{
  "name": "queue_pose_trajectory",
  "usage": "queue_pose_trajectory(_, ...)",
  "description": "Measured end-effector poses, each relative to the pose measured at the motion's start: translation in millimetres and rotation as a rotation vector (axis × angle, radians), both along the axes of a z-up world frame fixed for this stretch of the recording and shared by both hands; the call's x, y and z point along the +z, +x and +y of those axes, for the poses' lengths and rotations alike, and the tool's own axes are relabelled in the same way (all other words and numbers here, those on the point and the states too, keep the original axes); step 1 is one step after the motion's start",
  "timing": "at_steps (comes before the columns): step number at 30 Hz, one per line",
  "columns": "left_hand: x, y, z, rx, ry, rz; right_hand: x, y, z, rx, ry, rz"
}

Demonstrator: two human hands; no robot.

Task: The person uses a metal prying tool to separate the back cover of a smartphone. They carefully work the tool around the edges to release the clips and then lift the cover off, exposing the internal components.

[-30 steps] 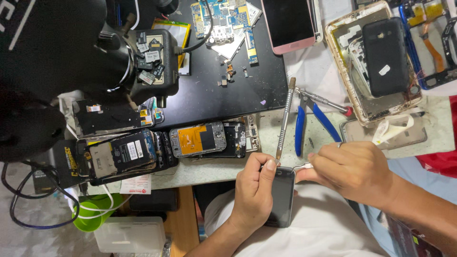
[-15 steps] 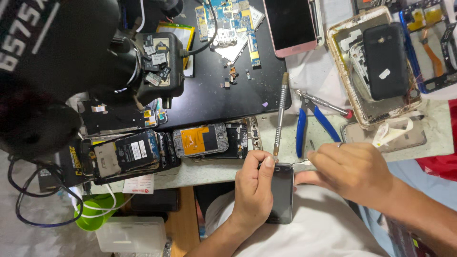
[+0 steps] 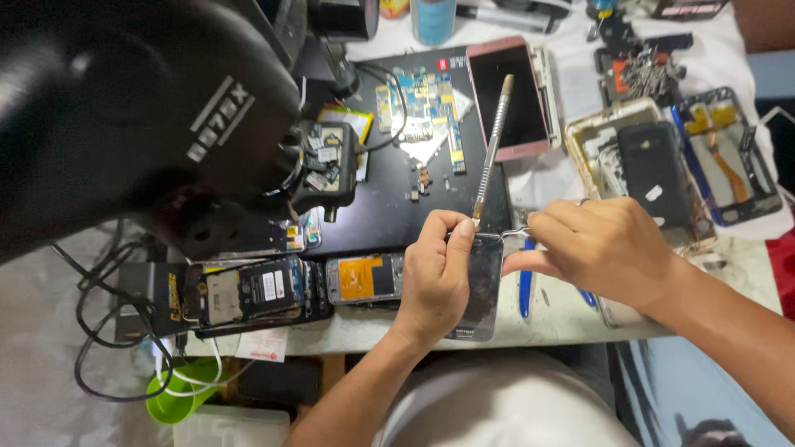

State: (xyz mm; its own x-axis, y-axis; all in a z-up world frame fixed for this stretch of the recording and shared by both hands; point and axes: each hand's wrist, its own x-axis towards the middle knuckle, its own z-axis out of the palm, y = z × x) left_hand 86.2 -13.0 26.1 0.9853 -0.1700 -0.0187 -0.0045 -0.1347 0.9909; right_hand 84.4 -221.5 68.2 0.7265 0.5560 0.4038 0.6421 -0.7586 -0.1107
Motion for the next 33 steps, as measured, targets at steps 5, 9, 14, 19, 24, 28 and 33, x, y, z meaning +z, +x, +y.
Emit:
queue_pose_trajectory(5,-0.4,18.8,-3.0,0.026,-0.025,-0.001,2.7,13.3,1.8,-0.030,0.070,-0.008)
queue_pose_trajectory(9,-2.8,23.4,-2.2,0.040,-0.040,-0.049,3.9,15.8,3.5,-0.060,0.102,-0.002)
queue_pose_trajectory(14,-6.3,24.9,-2.5,0.051,-0.059,0.005,3.0,14.9,5.4,-0.077,0.134,0.023)
queue_pose_trajectory(19,-8.1,24.5,-1.8,0.048,-0.086,-0.030,1.4,11.2,8.4,-0.102,0.174,0.055)
queue_pose_trajectory(24,-12.2,23.3,-1.5,0.030,-0.134,-0.022,-3.4,7.4,8.7,-0.135,0.164,0.046)
queue_pose_trajectory(28,-15.2,24.4,-0.7,0.021,-0.175,0.077,-6.3,8.7,9.0,-0.141,0.208,0.065)
queue_pose_trajectory(33,-13.2,30.1,2.8,-0.010,-0.302,0.171,1.4,13.5,7.6,-0.181,0.331,0.340)
